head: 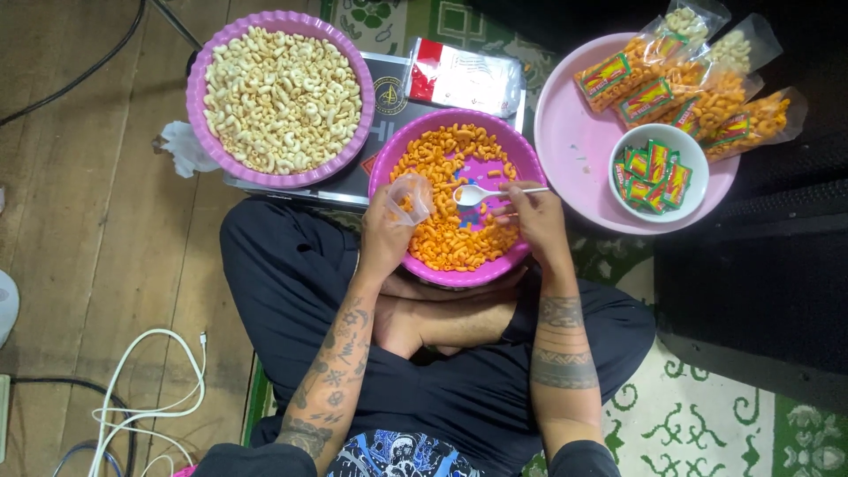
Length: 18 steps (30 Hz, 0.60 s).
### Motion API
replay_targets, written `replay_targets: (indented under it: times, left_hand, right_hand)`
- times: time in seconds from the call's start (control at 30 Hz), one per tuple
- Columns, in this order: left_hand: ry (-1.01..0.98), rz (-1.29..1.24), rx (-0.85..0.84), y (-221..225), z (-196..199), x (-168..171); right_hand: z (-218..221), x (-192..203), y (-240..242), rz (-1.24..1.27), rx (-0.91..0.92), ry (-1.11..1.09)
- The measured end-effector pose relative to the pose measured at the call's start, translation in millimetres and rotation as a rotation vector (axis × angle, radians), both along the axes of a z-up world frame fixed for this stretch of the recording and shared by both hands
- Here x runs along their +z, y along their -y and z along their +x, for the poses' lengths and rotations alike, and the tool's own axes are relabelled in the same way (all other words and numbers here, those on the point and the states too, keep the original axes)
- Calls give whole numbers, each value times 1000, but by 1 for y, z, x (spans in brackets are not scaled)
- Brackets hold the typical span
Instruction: Filling small plastic bags with orange snacks using a spoon while sitting on the floor.
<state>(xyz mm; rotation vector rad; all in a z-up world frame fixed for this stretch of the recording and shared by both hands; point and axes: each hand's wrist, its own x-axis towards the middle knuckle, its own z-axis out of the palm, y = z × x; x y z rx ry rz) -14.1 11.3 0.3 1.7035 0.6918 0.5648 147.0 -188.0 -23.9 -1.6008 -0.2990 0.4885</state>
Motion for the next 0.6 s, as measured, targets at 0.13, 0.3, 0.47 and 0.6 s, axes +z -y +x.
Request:
replay_targets:
  times: [0.13,0.3,0.47,0.6]
  left_hand:
    - [73,10,-63,3,2,3]
    - [141,-119,-208,5,-1,-6]
    - [38,-70,-288,7,3,-31]
    - [-64,-39,-308,15,5,-37]
  right_hand:
    - [13,-8,10,108,-22,-71]
    - [17,-12,22,453,-10,-140]
    - [9,-9,18,468,44,-101]
    - [-2,-3,7,377,146,-13]
